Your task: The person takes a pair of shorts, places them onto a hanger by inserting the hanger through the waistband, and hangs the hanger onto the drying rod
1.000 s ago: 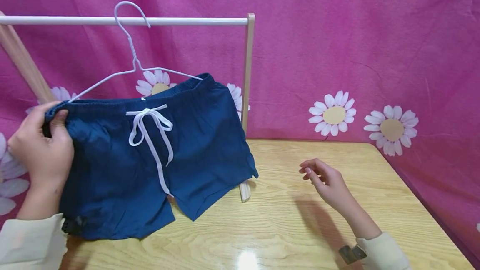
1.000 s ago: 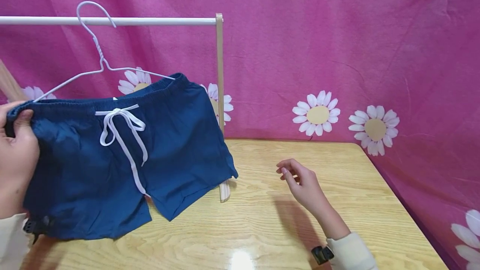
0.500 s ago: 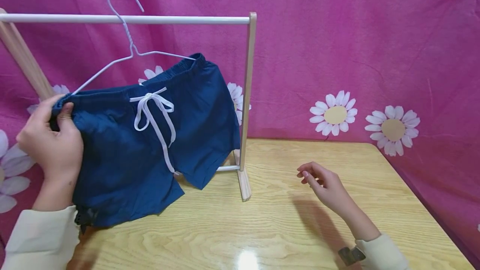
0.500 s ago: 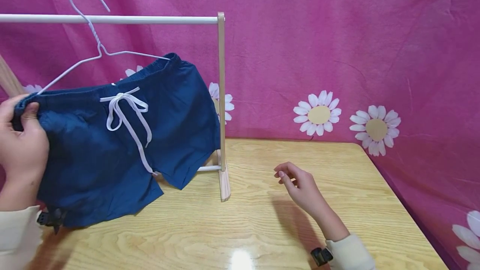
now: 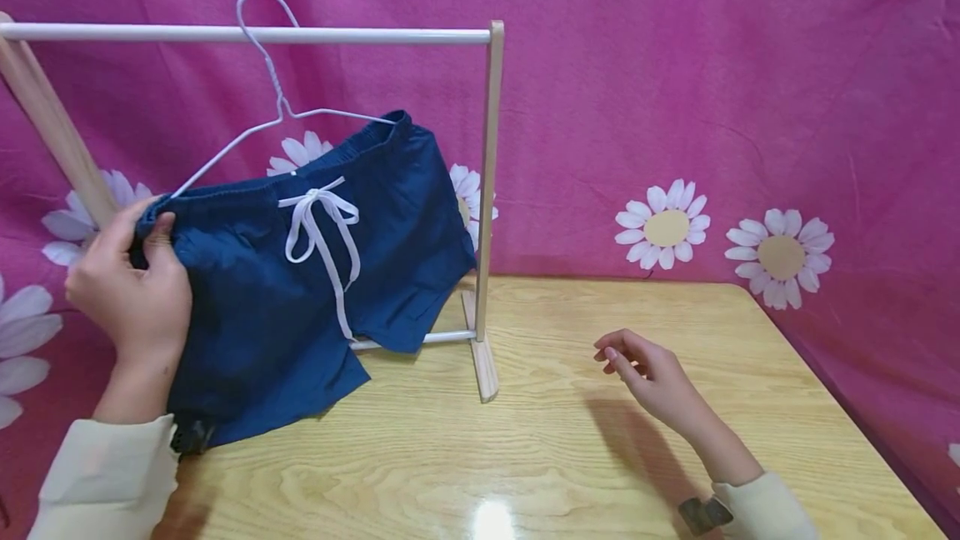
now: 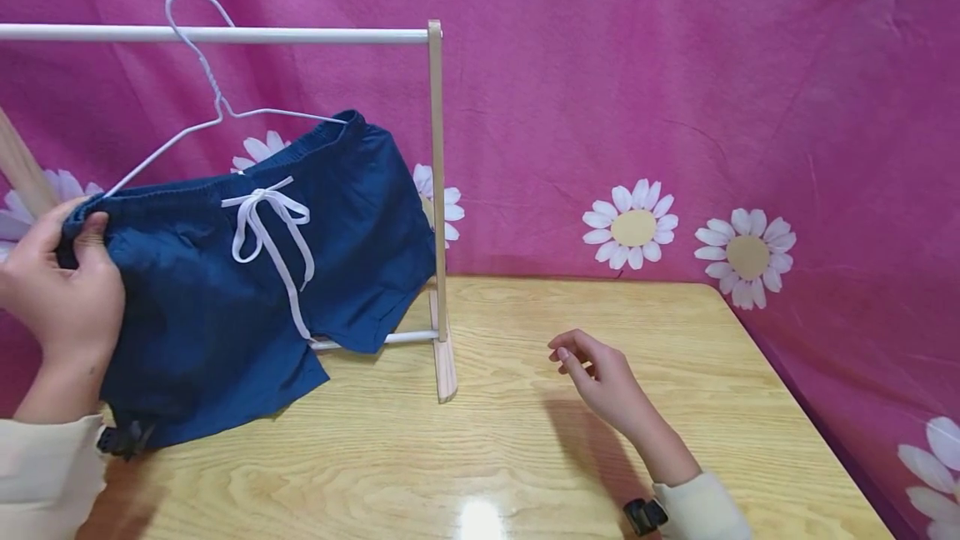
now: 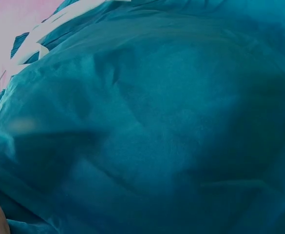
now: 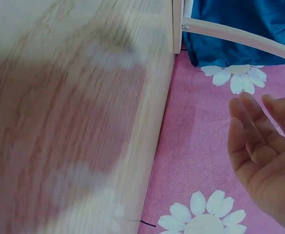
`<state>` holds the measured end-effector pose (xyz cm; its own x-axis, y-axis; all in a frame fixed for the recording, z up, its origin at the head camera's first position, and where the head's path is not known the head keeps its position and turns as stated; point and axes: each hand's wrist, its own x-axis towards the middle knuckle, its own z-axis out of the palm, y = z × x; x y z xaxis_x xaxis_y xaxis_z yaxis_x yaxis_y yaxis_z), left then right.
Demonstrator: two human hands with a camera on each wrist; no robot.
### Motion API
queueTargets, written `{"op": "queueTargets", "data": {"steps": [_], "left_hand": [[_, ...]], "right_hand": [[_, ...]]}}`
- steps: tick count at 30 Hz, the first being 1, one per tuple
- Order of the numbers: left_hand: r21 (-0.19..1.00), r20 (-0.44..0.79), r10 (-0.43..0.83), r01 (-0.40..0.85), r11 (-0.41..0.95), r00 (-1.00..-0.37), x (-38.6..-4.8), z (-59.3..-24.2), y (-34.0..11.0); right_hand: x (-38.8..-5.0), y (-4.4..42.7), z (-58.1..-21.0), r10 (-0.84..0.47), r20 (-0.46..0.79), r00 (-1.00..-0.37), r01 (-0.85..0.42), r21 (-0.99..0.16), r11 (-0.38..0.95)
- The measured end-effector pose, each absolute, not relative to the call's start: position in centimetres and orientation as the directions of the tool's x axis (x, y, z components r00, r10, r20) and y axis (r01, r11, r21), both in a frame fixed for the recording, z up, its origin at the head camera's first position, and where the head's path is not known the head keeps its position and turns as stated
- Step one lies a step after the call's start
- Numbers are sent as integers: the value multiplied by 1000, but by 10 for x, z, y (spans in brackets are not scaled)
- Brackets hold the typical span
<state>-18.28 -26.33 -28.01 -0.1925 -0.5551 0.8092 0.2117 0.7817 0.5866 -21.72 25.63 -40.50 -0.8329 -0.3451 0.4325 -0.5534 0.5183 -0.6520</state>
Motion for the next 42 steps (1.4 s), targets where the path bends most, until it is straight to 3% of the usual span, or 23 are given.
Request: {"op": "queueTargets", "data": {"steps": [15,25,32,42], "left_hand": [[559,827,-490,300,773,-277,-192,-296,-252],[581,793,-437,313,751,-424,-193,-300,-245],[601,769,-453,266,754,-452,-194,-302,-243],[597,772,-426,306,742,-472,-200,-304,-236]], "right_hand": [[-214,256,-408,-383,405,-830,-555,-665,499],[-214,256,-411,-388,398,-831,-553,-659,510],[-215,255,-412,-391,400,-829,-557,-653,513],[-212,254,-410,-396,390,-831,-553,-655,515]]}}
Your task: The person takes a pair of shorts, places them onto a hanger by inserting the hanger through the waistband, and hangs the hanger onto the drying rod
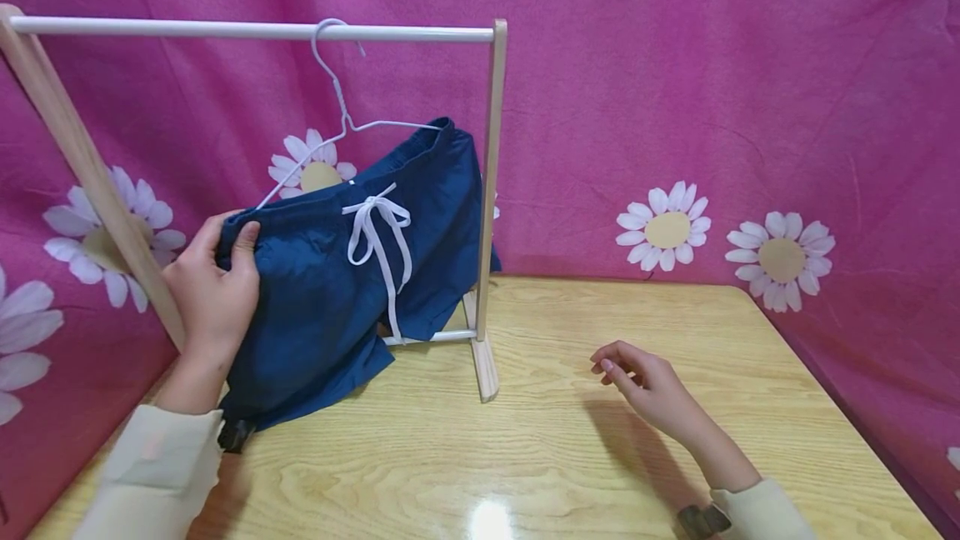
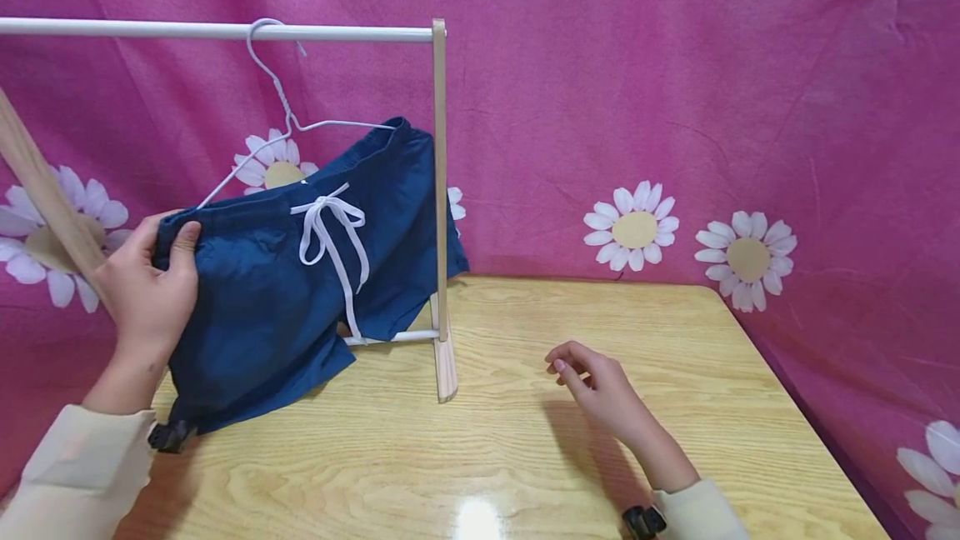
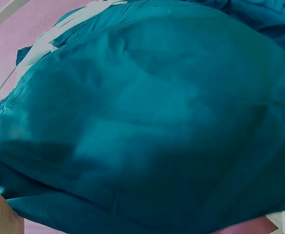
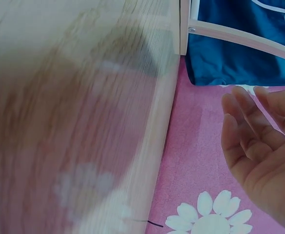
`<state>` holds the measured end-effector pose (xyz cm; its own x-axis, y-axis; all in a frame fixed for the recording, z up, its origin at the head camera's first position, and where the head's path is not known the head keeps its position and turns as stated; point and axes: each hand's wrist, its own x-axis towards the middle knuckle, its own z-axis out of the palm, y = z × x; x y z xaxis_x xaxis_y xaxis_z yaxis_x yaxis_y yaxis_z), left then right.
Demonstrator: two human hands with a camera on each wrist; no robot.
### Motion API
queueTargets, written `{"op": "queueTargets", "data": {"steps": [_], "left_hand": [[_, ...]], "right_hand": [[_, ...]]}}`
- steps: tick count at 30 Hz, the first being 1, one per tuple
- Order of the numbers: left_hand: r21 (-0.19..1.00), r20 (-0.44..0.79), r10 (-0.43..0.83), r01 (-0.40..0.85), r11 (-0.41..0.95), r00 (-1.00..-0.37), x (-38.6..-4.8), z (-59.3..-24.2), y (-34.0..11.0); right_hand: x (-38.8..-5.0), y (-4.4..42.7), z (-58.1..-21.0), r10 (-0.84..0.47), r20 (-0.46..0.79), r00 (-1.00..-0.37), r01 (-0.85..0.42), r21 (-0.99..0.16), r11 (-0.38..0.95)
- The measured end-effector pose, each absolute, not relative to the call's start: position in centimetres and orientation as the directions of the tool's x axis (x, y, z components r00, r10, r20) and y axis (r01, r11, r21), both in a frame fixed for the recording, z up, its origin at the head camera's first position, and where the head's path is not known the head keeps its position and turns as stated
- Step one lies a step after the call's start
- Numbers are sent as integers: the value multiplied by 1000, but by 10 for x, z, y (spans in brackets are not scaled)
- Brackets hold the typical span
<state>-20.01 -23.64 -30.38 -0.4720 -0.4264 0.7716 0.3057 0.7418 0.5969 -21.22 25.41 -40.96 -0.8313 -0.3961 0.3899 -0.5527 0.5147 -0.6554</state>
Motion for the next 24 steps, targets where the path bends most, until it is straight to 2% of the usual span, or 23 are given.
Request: {"op": "queueTargets", "data": {"steps": [7,15,24], "left_hand": [[625,742,-425,304,719,-519,-204,-303,-229],[629,743,-442,300,717,-503,-205,-304,-224],[644,733,-452,305,702,-508,-209,-305,-218]], "right_hand": [[-213,256,-409,-402,389,-829,-556,-649,519],[-213,258,-409,-409,392,-824,-563,-642,520],[-213,260,-410,-400,348,-848,-524,-663,534]]}}
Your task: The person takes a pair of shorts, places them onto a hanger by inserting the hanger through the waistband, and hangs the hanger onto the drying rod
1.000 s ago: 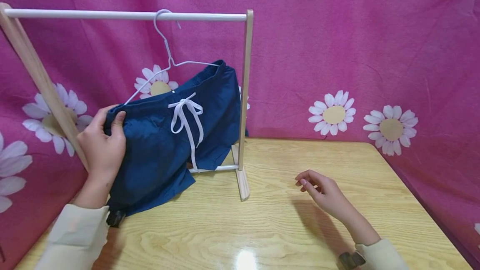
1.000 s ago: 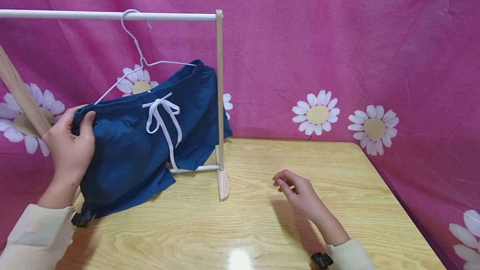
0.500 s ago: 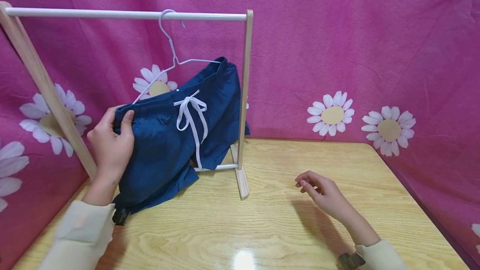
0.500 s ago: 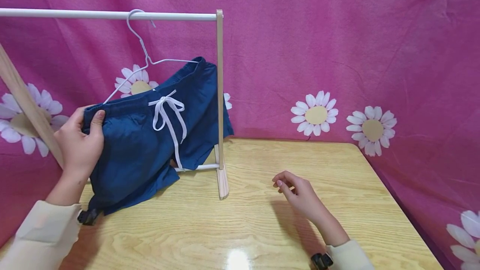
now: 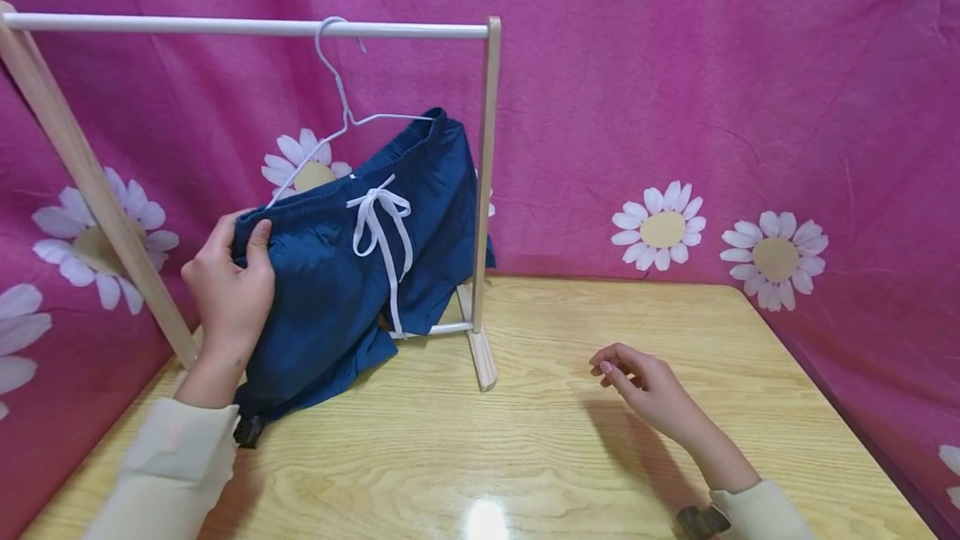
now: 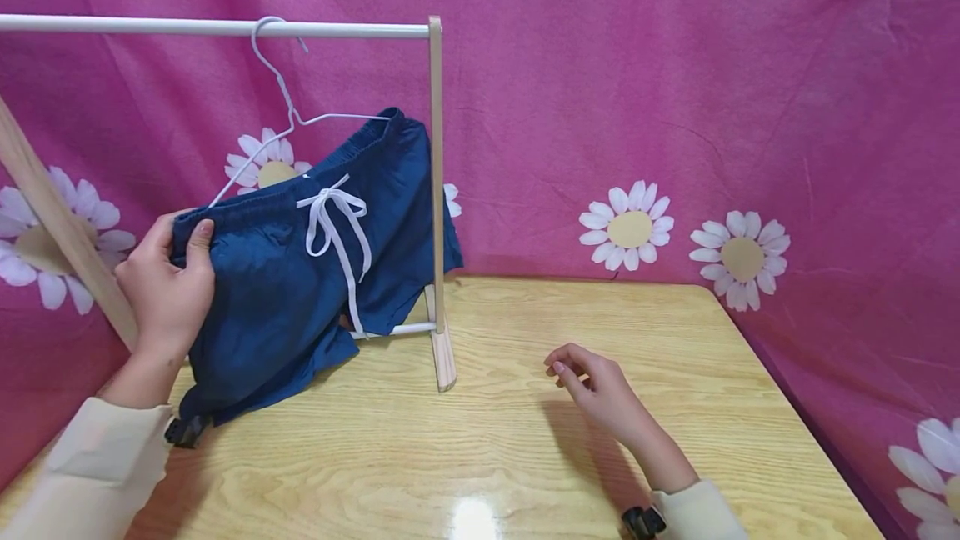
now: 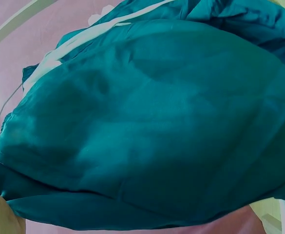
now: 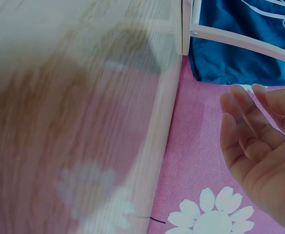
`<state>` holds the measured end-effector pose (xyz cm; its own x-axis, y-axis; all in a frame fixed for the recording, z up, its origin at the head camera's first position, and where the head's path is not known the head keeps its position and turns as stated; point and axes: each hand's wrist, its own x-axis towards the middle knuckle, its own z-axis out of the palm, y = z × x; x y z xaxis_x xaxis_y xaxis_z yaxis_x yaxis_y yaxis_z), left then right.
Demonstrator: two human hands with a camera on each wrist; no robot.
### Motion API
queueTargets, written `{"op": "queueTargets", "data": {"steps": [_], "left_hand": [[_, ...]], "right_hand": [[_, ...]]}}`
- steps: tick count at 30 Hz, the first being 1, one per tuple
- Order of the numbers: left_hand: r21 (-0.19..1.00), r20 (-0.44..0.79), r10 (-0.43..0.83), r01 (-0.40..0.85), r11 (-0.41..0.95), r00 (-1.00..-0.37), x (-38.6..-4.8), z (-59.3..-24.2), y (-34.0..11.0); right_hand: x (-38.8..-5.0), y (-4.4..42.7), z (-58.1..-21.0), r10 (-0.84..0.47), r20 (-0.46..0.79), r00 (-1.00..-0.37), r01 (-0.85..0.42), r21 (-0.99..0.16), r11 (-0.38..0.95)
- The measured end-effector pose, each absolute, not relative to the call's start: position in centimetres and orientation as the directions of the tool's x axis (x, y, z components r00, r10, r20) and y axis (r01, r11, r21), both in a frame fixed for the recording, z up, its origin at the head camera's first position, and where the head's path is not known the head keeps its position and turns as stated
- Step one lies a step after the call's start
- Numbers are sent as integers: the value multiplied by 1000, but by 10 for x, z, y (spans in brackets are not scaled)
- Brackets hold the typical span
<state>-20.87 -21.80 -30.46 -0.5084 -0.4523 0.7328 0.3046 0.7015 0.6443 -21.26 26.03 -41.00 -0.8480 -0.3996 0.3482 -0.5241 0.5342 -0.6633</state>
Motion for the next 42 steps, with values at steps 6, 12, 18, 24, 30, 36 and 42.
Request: {"op": "queueTargets", "data": {"steps": [6,12,18,24,30,36,42], "left_hand": [[653,727,-460,308,692,-509,-206,-306,-214],[654,729,-462,317,687,-504,-205,-304,-215],[647,730,-467,287,706,-499,-201,-298,-224],[648,719,-483,233,725,-500,-195,-291,-235],[654,718,-502,218,724,-483,-194,-296,-251],[671,712,-538,209,711,-452,-192,-301,-265],[661,732,-571,183,728,-370,-189,-302,-260]], "right_hand": [[-210,262,-410,-400,342,-851,-519,-671,530],[-208,266,-410,-405,358,-842,-534,-662,526],[-207,266,-409,-405,351,-844,-529,-668,524],[-206,266,-409,-408,349,-844,-529,-672,518],[-204,266,-410,-411,359,-838,-538,-666,517],[-203,267,-410,-402,346,-848,-523,-672,524],[-203,267,-410,-405,357,-842,-533,-668,520]]}}
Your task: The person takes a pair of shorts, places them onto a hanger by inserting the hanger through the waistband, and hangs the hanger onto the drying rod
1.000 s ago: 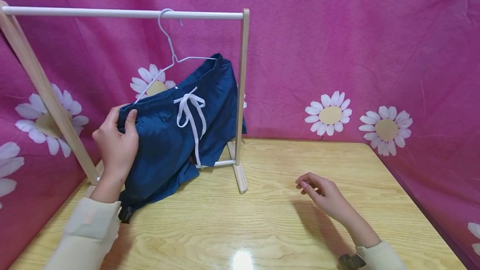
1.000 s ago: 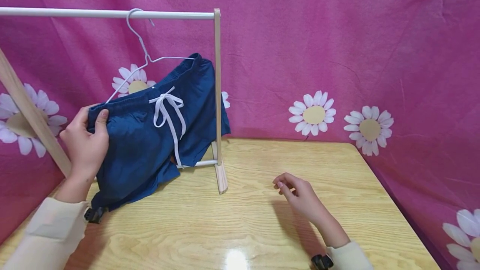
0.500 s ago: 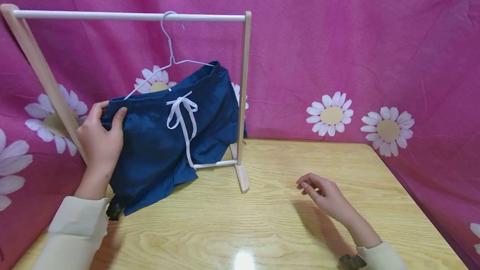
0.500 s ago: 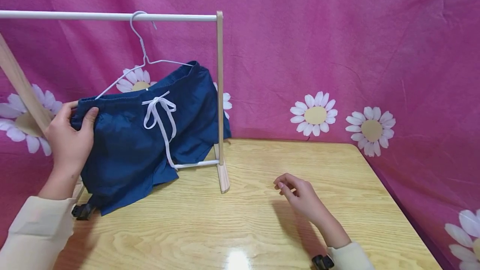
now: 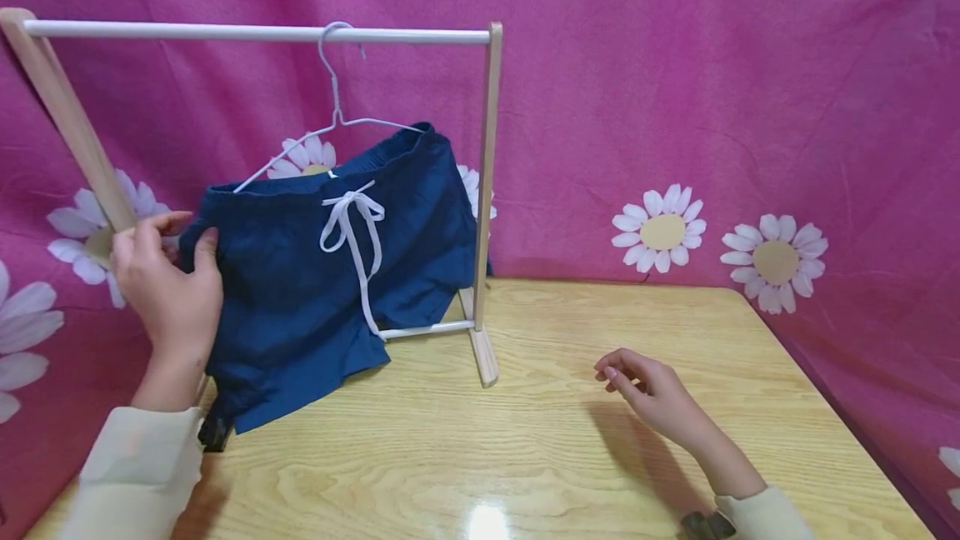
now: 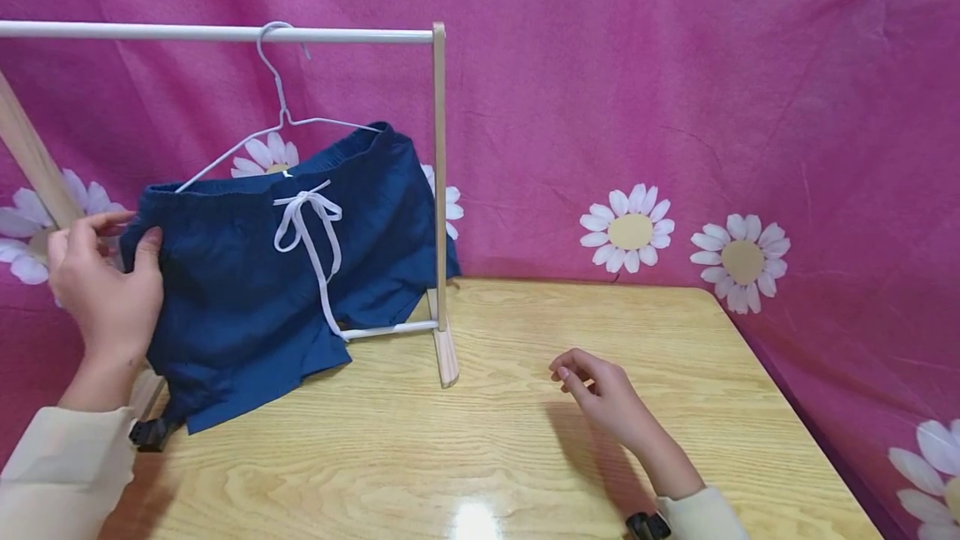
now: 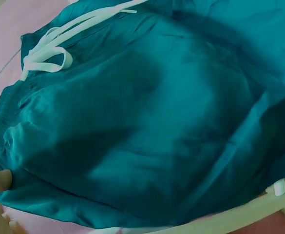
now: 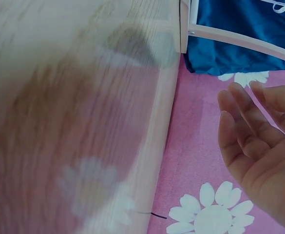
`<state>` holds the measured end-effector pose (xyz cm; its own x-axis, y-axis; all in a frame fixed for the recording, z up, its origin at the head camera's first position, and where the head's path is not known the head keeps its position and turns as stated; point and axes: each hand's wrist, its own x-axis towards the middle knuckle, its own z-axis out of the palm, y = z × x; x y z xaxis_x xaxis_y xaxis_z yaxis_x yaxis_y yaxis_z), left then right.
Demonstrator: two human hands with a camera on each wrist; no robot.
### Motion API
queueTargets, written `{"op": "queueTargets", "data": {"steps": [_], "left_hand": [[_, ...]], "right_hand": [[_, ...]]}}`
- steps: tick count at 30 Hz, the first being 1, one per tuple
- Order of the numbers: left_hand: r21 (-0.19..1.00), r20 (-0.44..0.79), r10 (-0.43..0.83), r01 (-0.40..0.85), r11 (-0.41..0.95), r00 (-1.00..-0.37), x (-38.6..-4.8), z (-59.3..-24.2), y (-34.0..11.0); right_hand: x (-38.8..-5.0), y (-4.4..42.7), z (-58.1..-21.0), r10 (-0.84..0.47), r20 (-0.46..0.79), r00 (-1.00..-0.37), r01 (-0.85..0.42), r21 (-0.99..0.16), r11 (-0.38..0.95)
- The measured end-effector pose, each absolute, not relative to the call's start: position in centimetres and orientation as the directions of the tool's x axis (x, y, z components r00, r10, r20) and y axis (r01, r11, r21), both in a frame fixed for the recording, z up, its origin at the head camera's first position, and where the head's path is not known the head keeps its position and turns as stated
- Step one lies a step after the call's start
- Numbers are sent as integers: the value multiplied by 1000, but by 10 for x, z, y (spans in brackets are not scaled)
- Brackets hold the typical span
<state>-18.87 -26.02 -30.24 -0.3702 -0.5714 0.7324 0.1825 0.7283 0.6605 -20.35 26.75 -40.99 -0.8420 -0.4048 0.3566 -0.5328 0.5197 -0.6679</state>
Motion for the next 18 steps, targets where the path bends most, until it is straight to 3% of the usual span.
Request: {"op": "queueTargets", "data": {"steps": [5,8,18], "left_hand": [[549,823,-479,209,809,-305,-182,-312,-247],[479,859,-392,250,841,-330,-176,-321,-237],[437,774,-174,315,842,-609,-163,-351,-196]], "right_hand": [[-204,267,-413,-412,367,-834,-545,-667,508],[-205,266,-412,-416,379,-827,-556,-663,501],[-203,263,-410,-424,371,-826,-555,-666,499]]}}
